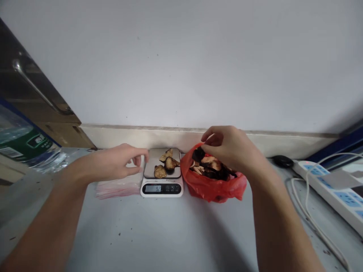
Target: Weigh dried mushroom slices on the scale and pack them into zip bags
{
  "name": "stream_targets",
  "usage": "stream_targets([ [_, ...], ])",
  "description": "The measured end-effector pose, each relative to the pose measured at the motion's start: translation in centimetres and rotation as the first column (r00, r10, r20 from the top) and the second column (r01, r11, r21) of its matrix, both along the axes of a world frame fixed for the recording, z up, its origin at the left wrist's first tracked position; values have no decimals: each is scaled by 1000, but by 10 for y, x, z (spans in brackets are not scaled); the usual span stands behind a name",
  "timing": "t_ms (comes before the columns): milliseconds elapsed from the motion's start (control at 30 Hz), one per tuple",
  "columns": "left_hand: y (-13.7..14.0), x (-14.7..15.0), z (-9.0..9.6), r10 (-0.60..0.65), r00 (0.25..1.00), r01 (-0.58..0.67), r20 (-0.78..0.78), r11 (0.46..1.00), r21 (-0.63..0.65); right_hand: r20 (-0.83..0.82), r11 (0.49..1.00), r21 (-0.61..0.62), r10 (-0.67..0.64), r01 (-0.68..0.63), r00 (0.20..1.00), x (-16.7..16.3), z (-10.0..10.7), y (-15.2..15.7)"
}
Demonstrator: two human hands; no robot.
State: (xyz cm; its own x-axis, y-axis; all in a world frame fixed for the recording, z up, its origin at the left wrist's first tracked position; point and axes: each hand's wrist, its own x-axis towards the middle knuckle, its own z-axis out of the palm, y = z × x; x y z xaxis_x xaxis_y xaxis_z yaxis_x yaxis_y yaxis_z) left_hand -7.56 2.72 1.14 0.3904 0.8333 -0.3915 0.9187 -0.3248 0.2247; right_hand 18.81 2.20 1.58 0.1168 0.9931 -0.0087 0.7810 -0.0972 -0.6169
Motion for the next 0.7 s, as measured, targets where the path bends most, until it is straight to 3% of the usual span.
stream_targets([
  [167,-13,41,-12,-294,915,198,276,924,327,206,980,-198,49,-7,977,32,3,0],
  [333,-24,77,-32,-488,831,346,267,829,439,422,973,-189,-43,134,906,66,-12,8],
  [500,-27,99,-52,-622,776,507,109,716,479,265,944,-276,-106,180,959,88,-24,10],
  [600,-26,104,-62,-653,756,555,45,676,485,132,971,-178,-136,158,982,89,-17,6],
  [700,-26,105,-67,-664,745,559,68,676,480,89,972,-126,-187,198,978,85,-6,3],
])
